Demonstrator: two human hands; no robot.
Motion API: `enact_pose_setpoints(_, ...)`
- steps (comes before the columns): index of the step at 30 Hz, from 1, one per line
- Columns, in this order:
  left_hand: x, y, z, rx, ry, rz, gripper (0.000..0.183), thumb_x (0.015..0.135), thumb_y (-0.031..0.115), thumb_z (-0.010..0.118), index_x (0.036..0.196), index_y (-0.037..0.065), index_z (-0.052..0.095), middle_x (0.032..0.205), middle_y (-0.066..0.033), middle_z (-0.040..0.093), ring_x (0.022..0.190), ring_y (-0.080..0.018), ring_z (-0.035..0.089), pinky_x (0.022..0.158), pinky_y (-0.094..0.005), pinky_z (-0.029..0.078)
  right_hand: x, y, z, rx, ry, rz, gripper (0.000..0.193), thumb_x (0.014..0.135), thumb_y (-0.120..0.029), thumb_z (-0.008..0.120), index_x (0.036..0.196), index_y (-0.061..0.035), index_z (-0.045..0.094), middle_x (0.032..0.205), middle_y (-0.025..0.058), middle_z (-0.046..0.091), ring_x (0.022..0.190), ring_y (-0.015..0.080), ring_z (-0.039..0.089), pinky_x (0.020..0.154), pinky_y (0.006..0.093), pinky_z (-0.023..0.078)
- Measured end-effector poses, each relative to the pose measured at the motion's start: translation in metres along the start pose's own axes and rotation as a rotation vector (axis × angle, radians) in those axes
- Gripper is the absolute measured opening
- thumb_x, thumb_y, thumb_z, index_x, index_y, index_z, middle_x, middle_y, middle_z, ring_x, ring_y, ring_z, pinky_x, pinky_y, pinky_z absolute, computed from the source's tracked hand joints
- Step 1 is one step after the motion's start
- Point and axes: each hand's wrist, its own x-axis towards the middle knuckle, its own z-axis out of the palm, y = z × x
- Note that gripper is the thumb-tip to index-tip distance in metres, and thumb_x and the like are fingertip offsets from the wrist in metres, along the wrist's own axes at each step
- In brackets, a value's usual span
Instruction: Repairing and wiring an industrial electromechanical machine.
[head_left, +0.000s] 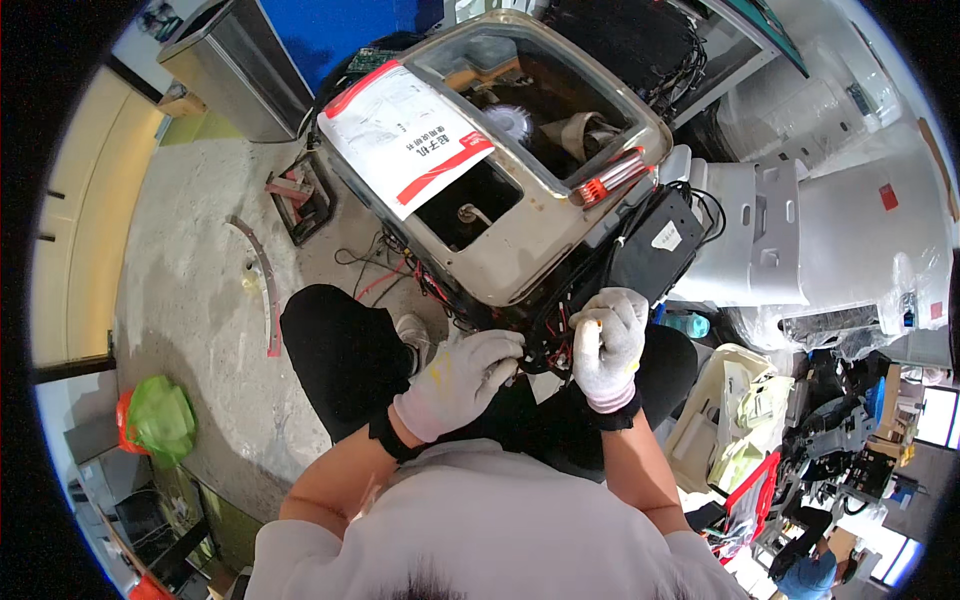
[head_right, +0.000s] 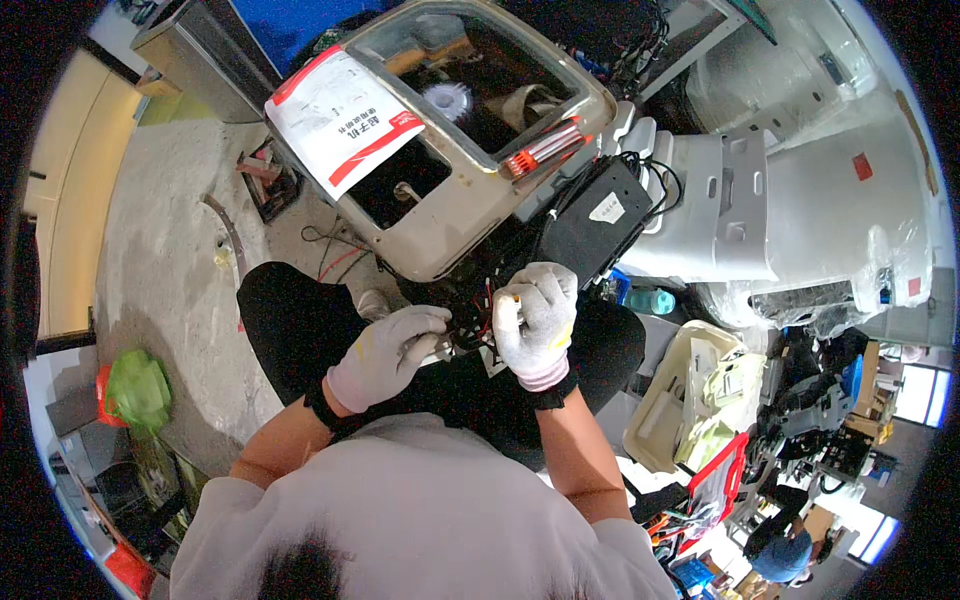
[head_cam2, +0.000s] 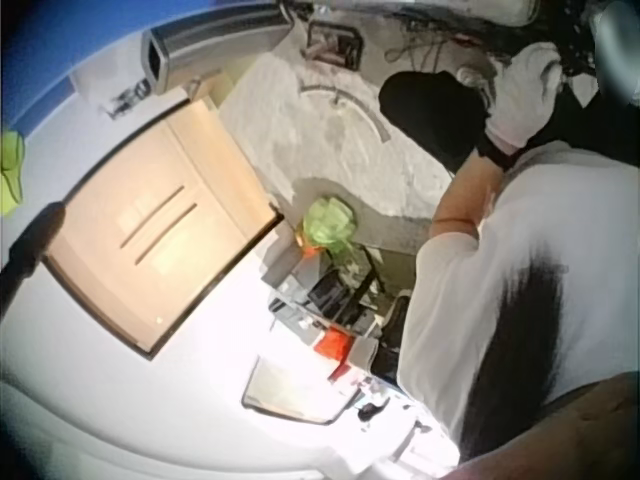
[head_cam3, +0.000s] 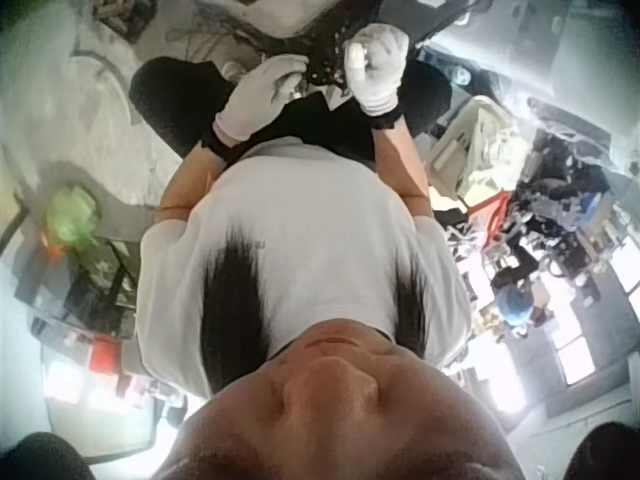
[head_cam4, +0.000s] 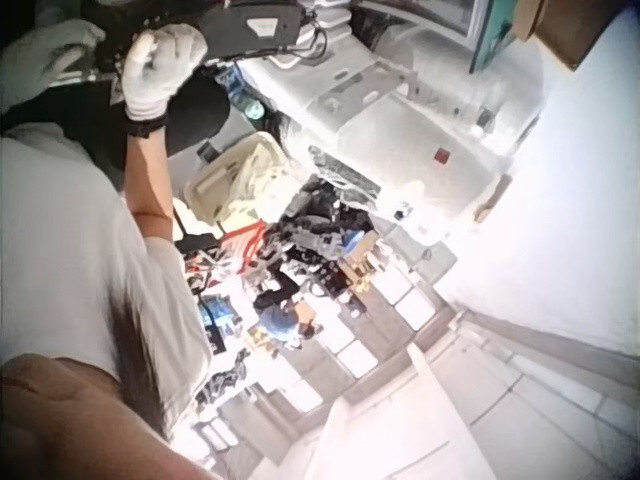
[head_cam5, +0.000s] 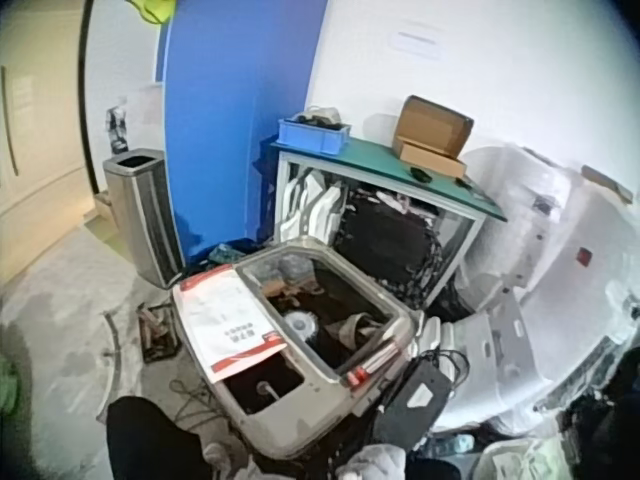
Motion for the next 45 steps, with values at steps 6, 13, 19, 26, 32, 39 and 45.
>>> enact_pose_setpoints(6, 0.028, 0.007, -0.005, 0.108, -0.024, -0.101, 0.016, 0.093, 0.017, 0.060, 0.103, 0.005, 0.061, 0.101, -0.0136, 0.067, 0.091, -0.0324, 0.066, 0.078, -0.0382, 0.053, 0.001, -0.001, -0.001, 0.008, 0.011, -0.016, 0.008, 0.075, -0.009, 0.065, 0.071, -0.0069, 0.058, 0.080, 0.0084, 0.059, 0.085, 0.0308, 0.056, 0.077, 0.0416, 0.044)
enact_pose_setpoints(13, 0.050, 0.017, -0.012, 0.194, -0.099, 0.077, 0.014, 0.093, 0.015, 0.060, 0.103, 0.005, 0.062, 0.096, -0.0147, 0.067, 0.087, -0.0350, 0.065, 0.076, -0.0413, 0.053, -0.001, 0.002, 0.000, 0.000, 0.021, -0.038, 0.008, 0.072, -0.006, 0.067, 0.074, -0.0063, 0.059, 0.081, 0.0085, 0.060, 0.086, 0.0314, 0.056, 0.077, 0.0417, 0.045)
enact_pose_setpoints(19, 0.047, 0.022, -0.023, 0.021, 0.022, -0.011, 0.016, 0.090, 0.009, 0.064, 0.106, 0.005, 0.065, 0.078, -0.0088, 0.067, 0.067, -0.0195, 0.067, 0.062, -0.0303, 0.052, -0.002, 0.003, 0.000, -0.014, 0.010, -0.033, 0.008, 0.074, -0.010, 0.067, 0.073, -0.0067, 0.059, 0.083, 0.0087, 0.059, 0.086, 0.0316, 0.056, 0.079, 0.0420, 0.044)
enact_pose_setpoints(26, 0.052, 0.016, -0.027, 0.038, -0.005, -0.017, 0.014, 0.088, 0.010, 0.067, 0.100, 0.004, 0.068, 0.090, -0.0100, 0.072, 0.077, -0.0187, 0.070, 0.071, -0.0287, 0.053, -0.002, 0.003, 0.000, -0.015, 0.016, -0.046, 0.009, 0.073, -0.009, 0.067, 0.073, -0.0066, 0.059, 0.082, 0.0090, 0.059, 0.086, 0.0317, 0.056, 0.079, 0.0420, 0.045)
enact_pose_setpoints(32, 0.054, 0.014, -0.022, 0.079, -0.014, 0.048, 0.014, 0.086, 0.009, 0.069, 0.099, 0.004, 0.068, 0.091, -0.0109, 0.072, 0.082, -0.0226, 0.071, 0.072, -0.0300, 0.053, -0.003, 0.005, 0.000, 0.006, 0.020, -0.033, 0.009, 0.073, -0.009, 0.068, 0.073, -0.0066, 0.059, 0.083, 0.0091, 0.060, 0.086, 0.0320, 0.056, 0.078, 0.0426, 0.045)
enact_pose_setpoints(39, 0.054, 0.013, -0.021, 0.126, -0.014, 0.089, 0.016, 0.086, 0.010, 0.069, 0.100, 0.004, 0.066, 0.091, -0.0116, 0.071, 0.082, -0.0255, 0.070, 0.072, -0.0311, 0.053, -0.003, 0.005, 0.000, 0.004, 0.009, -0.039, 0.009, 0.075, -0.010, 0.067, 0.073, -0.0070, 0.059, 0.083, 0.0090, 0.060, 0.087, 0.0319, 0.056, 0.079, 0.0428, 0.045)
enact_pose_setpoints(45, 0.055, 0.011, -0.021, 0.140, -0.033, 0.095, 0.016, 0.087, 0.012, 0.067, 0.102, 0.005, 0.066, 0.091, -0.0117, 0.071, 0.083, -0.0265, 0.070, 0.073, -0.0316, 0.053, -0.003, 0.005, -0.001, -0.004, 0.007, -0.037, 0.008, 0.075, -0.011, 0.067, 0.073, -0.0070, 0.060, 0.083, 0.0088, 0.060, 0.087, 0.0320, 0.056, 0.080, 0.0428, 0.045)
